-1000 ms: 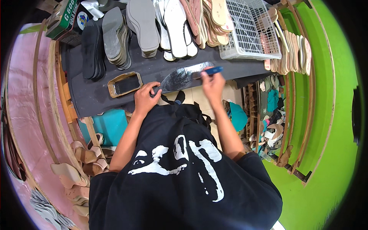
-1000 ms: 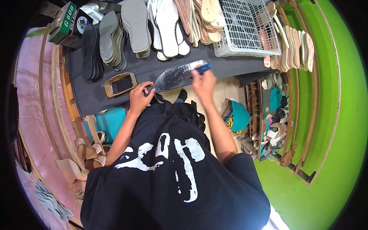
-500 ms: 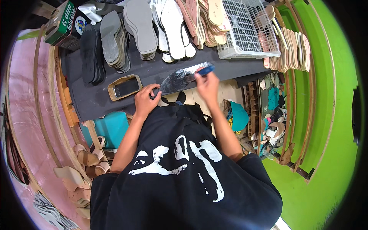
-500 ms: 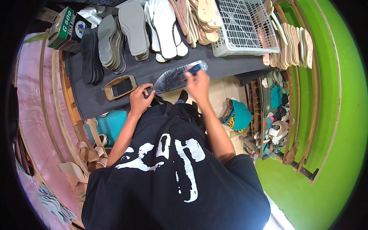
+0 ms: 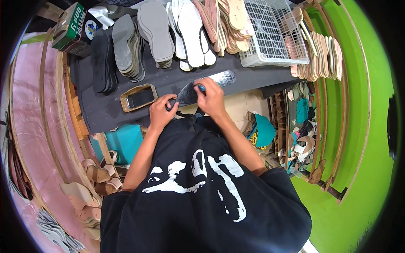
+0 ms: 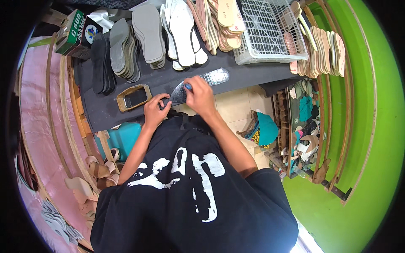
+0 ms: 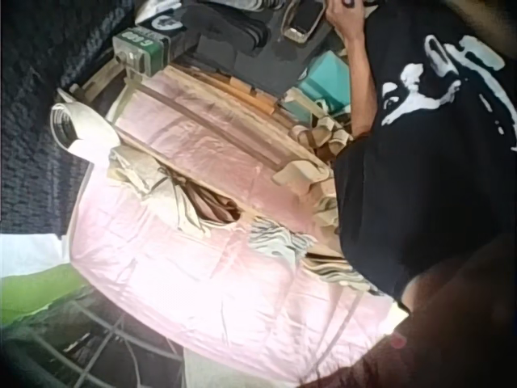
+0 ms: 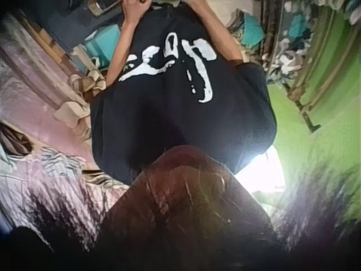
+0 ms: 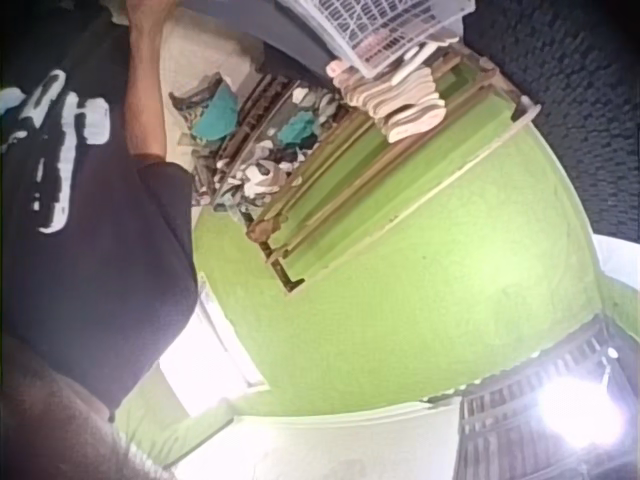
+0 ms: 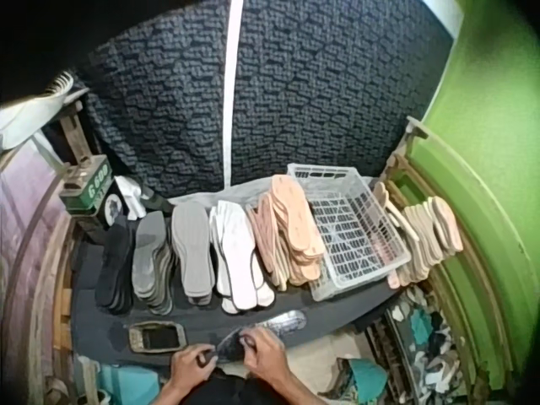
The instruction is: Applying glue to shoe soles using a brush in a manufacturing setting.
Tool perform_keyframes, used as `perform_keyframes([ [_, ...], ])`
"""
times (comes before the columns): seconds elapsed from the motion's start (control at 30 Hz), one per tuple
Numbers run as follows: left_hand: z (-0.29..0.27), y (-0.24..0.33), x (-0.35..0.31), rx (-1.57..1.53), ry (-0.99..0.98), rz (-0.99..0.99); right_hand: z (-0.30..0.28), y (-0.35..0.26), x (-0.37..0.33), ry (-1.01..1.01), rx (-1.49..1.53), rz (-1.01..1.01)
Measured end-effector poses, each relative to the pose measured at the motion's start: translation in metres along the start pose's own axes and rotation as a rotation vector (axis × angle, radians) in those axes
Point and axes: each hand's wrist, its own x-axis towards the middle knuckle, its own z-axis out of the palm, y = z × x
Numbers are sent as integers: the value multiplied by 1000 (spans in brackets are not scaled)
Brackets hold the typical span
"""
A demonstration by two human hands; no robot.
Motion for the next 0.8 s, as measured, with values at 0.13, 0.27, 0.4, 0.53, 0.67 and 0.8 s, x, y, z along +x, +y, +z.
perform_keyframes([
  [0.13, -1, 0, -1, 0, 14, -7, 1, 31, -2, 10, 248, 352],
  [0.27, -3, 1, -2, 5, -2, -13, -58, 93, 13, 365, 170, 416],
  [0.4, -3, 2, -3, 3, -10, -6, -72, 68, 17, 240, -289, 26],
  [0.53, -2, 1, 0, 8, 8, 5, -23, 7, -10, -112, -280, -263],
  [0.67, -2, 3, 1, 7, -7, -14, -2, -12, -26, -171, 42, -89],
  [0.8, -2, 4, 0, 8, 0, -12, -50, 56, -14, 185, -109, 182],
])
